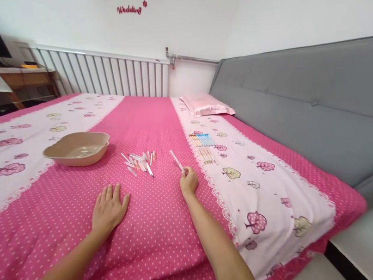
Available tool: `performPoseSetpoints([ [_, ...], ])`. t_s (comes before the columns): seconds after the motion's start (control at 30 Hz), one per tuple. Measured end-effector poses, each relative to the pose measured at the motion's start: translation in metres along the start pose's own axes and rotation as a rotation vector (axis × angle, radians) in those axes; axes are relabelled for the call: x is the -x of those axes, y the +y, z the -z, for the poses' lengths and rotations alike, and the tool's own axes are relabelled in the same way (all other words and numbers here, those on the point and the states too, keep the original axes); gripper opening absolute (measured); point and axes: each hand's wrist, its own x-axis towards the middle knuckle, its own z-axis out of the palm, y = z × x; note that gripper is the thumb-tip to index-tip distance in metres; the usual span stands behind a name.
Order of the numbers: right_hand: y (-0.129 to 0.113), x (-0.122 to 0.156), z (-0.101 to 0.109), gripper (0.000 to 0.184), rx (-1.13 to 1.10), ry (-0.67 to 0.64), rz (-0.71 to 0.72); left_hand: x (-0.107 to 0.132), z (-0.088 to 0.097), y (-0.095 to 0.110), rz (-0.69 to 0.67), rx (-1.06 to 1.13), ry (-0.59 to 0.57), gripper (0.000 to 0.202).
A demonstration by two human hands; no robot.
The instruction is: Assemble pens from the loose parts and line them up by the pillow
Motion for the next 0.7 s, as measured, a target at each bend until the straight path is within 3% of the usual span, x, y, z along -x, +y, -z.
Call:
performPoseSetpoints([
  [0.13,0.011,-0.012,0.016,0.019,-0.024,0.017,-0.008,0.001,-0.002,-0.002,-0.012,-0.003,0.004,0.071],
  [0.47,0.058,-0.069,0.082,0.023,0.114,0.184,-0.134,-0.001,0.0,-0.002,-0.01,-0.029,0.023,0.07],
  [0.7,0.072,-0.098,0.089,0.025,0.208,0.216,-0.246,-0.002,-0.001,-0.003,-0.01,-0.058,0.041,0.069],
])
